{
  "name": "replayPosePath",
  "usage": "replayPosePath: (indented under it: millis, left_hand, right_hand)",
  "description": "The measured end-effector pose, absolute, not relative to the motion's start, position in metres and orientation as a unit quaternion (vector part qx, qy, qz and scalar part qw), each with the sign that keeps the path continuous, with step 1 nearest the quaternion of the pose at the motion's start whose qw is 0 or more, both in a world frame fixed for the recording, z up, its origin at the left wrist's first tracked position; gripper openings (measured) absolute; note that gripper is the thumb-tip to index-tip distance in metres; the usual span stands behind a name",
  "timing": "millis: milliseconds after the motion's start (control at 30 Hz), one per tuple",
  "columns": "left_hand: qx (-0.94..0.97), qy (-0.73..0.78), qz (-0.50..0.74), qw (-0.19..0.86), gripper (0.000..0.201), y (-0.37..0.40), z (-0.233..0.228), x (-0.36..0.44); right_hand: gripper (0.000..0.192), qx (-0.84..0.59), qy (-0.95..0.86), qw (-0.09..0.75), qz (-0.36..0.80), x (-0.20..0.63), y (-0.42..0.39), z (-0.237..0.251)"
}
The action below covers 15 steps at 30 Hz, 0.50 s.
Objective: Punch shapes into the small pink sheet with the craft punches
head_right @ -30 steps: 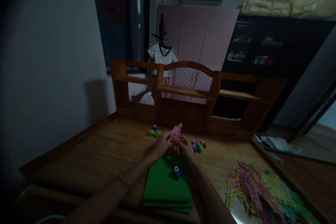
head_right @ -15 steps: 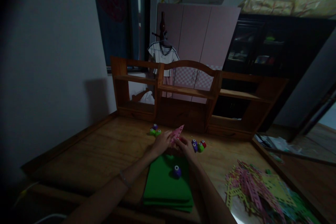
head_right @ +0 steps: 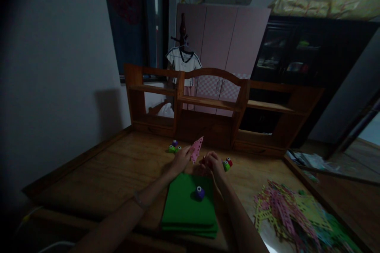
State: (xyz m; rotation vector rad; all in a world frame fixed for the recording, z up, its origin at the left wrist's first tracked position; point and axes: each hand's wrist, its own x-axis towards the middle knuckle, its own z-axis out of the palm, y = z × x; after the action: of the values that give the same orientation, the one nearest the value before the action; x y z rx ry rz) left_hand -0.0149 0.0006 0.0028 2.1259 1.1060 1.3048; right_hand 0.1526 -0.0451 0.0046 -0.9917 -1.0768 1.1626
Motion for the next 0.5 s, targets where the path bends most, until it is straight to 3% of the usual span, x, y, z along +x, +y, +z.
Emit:
replayPosePath:
  millis: [200,500]
  left_hand:
    - [0.757,0.358,0.481,0.259,0.045,-0.002,0.003,-0.012]
    - [0.771,0.354,0.475,0.233,0.043,-0.006,0.008,-0.013]
  right_hand:
    - [0.032,-0.465,-0.508,0.538,0.486,0.143,-0.056,0.016]
    - [0.025,-0.496,-0.509,0.545,0.445,0.143,-0.06,0.021]
